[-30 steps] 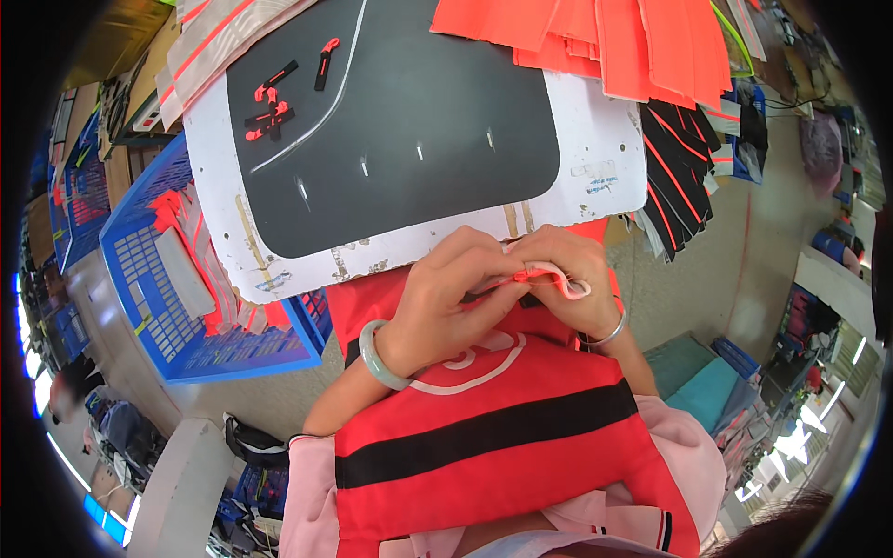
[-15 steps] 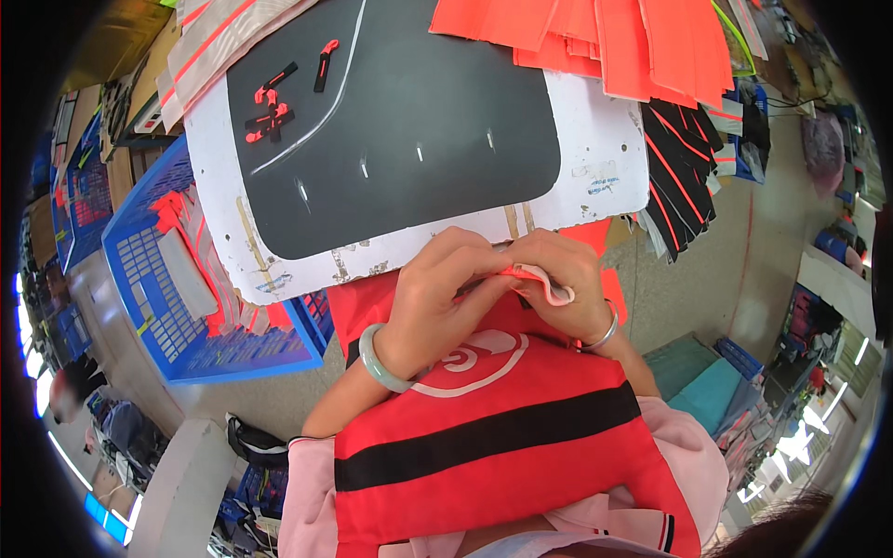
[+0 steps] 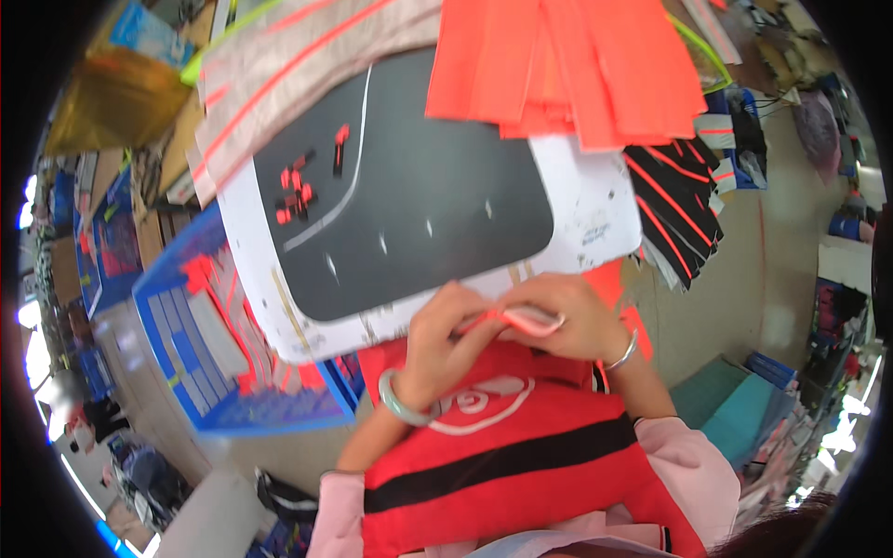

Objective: The person folds fabric pieces around small tabs by hand and arranges stacks of fabric on the table.

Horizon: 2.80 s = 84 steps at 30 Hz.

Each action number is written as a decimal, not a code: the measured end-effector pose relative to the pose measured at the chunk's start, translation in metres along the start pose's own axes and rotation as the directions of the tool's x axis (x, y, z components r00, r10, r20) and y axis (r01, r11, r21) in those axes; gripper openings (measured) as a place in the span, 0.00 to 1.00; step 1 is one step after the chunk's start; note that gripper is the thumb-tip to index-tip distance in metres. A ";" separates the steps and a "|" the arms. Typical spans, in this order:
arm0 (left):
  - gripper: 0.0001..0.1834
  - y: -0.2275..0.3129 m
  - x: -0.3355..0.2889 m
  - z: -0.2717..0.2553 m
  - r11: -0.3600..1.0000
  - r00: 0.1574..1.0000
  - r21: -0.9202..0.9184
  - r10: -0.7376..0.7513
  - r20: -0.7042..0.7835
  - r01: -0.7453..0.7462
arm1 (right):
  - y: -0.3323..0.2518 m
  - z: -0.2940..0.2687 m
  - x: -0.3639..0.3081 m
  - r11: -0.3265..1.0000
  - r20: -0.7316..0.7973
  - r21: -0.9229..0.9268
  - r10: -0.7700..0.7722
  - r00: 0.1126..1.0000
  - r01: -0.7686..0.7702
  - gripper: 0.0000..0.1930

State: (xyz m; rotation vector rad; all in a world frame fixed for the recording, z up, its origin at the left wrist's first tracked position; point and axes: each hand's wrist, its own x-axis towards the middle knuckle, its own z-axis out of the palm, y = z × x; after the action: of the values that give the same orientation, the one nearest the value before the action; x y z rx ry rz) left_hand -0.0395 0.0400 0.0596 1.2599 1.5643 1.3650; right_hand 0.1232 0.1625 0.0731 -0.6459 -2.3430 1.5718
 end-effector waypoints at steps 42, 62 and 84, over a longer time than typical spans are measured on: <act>0.23 -0.065 0.004 -0.083 0.705 0.959 0.701 0.113 -0.259 0.106 | -0.037 -0.292 0.325 0.621 -0.440 -0.752 -0.224 0.870 -0.221 0.43; 0.42 -0.075 0.009 -0.109 0.959 0.856 0.232 -0.022 -0.516 0.165 | 0.000 0.014 0.357 0.737 0.011 -0.423 -0.577 0.817 0.527 0.16; 0.20 0.004 0.007 -0.018 0.924 0.941 -0.382 -0.100 -0.324 -0.034 | -0.086 -0.030 0.121 0.964 0.222 0.264 -0.042 0.974 -0.019 0.13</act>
State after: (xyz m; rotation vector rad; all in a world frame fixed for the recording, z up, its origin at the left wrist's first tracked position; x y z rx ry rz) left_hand -0.0575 0.0410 0.0680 0.7844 1.4295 1.8336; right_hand 0.0117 0.2180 0.1594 -0.4103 -2.2188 2.0010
